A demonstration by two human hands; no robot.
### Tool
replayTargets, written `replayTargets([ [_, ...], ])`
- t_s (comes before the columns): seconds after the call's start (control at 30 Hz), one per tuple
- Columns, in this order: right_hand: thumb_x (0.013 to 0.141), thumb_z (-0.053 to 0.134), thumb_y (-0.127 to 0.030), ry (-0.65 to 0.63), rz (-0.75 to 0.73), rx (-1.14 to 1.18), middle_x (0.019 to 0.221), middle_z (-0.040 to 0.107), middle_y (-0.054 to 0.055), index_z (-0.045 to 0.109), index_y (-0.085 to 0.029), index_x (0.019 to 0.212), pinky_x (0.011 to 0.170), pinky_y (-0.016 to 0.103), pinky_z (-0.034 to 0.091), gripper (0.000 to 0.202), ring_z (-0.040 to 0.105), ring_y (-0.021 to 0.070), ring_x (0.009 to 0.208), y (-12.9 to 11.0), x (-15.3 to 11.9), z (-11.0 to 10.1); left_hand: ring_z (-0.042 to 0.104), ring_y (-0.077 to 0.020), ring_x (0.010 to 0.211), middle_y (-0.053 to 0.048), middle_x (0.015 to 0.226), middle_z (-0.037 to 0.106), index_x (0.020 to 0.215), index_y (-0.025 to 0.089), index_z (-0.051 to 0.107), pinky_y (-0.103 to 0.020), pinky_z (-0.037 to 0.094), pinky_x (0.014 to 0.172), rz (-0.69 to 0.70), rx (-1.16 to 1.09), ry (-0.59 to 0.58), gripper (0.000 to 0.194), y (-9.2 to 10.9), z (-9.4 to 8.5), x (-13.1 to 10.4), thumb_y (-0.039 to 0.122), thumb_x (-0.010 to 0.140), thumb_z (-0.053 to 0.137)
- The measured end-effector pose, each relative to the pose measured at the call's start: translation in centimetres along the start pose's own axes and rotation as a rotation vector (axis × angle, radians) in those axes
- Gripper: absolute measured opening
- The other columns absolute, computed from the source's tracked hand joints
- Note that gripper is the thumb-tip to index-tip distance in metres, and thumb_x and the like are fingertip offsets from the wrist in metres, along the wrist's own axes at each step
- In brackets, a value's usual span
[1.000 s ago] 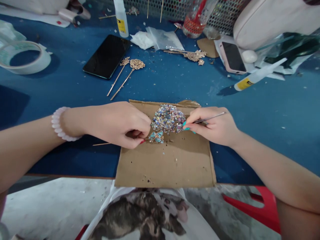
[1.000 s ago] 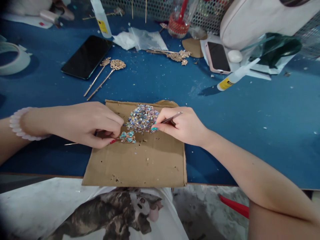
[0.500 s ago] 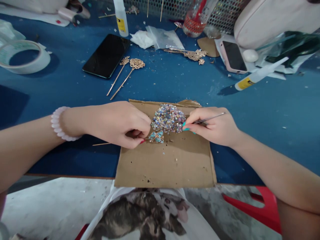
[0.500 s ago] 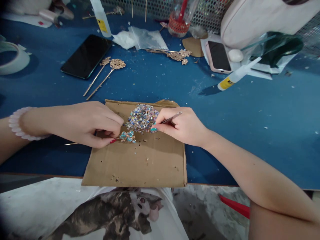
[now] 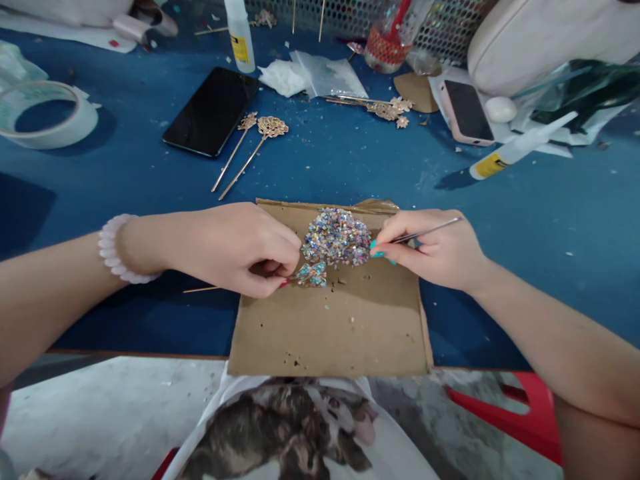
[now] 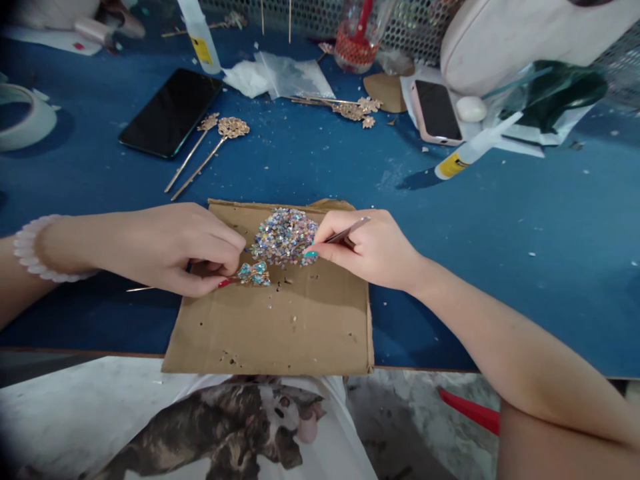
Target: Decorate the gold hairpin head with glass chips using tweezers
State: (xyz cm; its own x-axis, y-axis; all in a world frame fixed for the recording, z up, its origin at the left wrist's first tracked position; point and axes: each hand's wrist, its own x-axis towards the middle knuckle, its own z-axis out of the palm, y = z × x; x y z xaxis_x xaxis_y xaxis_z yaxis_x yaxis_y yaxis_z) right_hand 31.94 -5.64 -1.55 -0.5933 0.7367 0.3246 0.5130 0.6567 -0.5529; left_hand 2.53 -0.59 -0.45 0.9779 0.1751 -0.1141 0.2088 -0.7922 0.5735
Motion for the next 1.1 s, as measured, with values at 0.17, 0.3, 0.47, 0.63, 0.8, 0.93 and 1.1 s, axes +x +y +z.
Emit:
replayTargets([
  [0.17, 0.097, 0.063, -0.028, -0.016, 0.016, -0.022, 0.069, 0.068, -0.003, 0.064, -0.023, 0.08, 0.05, 0.027, 0.039, 0.018, 0.056, 0.0091, 0.051, 0.4, 0.1, -0.7, 0.047, -0.0067, 0.058, 0.006, 0.07, 0.058, 0.072, 0.021, 0.055, -0.022, 0.034, 0.059, 0.008, -0.012, 0.002, 0.015, 0.1, -0.1, -0.1, 0.012, 0.085, 0.057],
  [0.3, 0.097, 0.062, -0.034, -0.08, 0.011, -0.027, 0.064, 0.066, -0.004, 0.065, -0.023, 0.079, 0.051, 0.026, 0.04, 0.021, 0.057, 0.0094, 0.052, 0.5, 0.3, -1.0, 0.046, -0.0061, 0.057, 0.007, 0.07, 0.057, 0.072, 0.02, 0.055, -0.022, 0.034, 0.059, 0.003, -0.013, -0.004, 0.016, 0.1, -0.1, -0.1, 0.011, 0.085, 0.058],
  [0.47, 0.098, 0.06, -0.032, -0.106, -0.004, -0.05, 0.066, 0.067, -0.004, 0.065, -0.023, 0.079, 0.053, 0.025, 0.04, 0.022, 0.059, 0.0095, 0.055, 0.7, 0.3, -1.3, 0.047, -0.0059, 0.058, 0.007, 0.07, 0.057, 0.073, 0.02, 0.056, -0.022, 0.034, 0.059, -0.005, -0.015, -0.008, 0.016, 0.1, -0.1, -0.2, 0.012, 0.086, 0.057],
  [0.63, 0.098, 0.059, -0.035, -0.087, -0.017, -0.053, 0.069, 0.068, -0.004, 0.066, -0.023, 0.081, 0.054, 0.026, 0.039, 0.022, 0.059, 0.0096, 0.055, 1.3, -0.1, -1.2, 0.046, -0.0056, 0.057, 0.007, 0.07, 0.056, 0.072, 0.02, 0.055, -0.022, 0.034, 0.059, 0.01, -0.001, 0.002, 0.016, -0.1, 0.0, -0.2, 0.014, 0.086, 0.057],
  [0.8, 0.099, 0.056, -0.036, -0.114, 0.004, -0.081, 0.068, 0.069, -0.002, 0.066, -0.022, 0.08, 0.055, 0.026, 0.04, 0.025, 0.061, 0.0112, 0.057, 1.0, 0.1, -1.3, 0.047, -0.0052, 0.058, 0.008, 0.07, 0.055, 0.073, 0.02, 0.056, -0.021, 0.034, 0.059, 0.004, -0.005, -0.003, 0.015, -0.1, 0.0, -0.1, 0.013, 0.086, 0.057],
  [0.93, 0.099, 0.056, -0.032, -0.127, 0.011, -0.111, 0.068, 0.069, -0.002, 0.065, -0.022, 0.079, 0.055, 0.026, 0.041, 0.024, 0.06, 0.011, 0.056, 0.6, 0.3, -1.7, 0.048, -0.0055, 0.059, 0.007, 0.07, 0.056, 0.074, 0.021, 0.057, -0.021, 0.034, 0.06, 0.006, -0.003, -0.007, 0.015, -0.1, 0.0, -0.2, 0.013, 0.086, 0.058],
  [1.1, 0.099, 0.056, -0.033, -0.121, -0.025, -0.106, 0.067, 0.068, -0.002, 0.065, -0.022, 0.079, 0.054, 0.026, 0.041, 0.024, 0.06, 0.0112, 0.055, 0.9, 0.3, -1.6, 0.049, -0.0052, 0.059, 0.008, 0.071, 0.057, 0.075, 0.021, 0.058, -0.021, 0.035, 0.06, 0.001, -0.004, -0.011, 0.014, -0.1, 0.0, -0.2, 0.012, 0.086, 0.059],
])
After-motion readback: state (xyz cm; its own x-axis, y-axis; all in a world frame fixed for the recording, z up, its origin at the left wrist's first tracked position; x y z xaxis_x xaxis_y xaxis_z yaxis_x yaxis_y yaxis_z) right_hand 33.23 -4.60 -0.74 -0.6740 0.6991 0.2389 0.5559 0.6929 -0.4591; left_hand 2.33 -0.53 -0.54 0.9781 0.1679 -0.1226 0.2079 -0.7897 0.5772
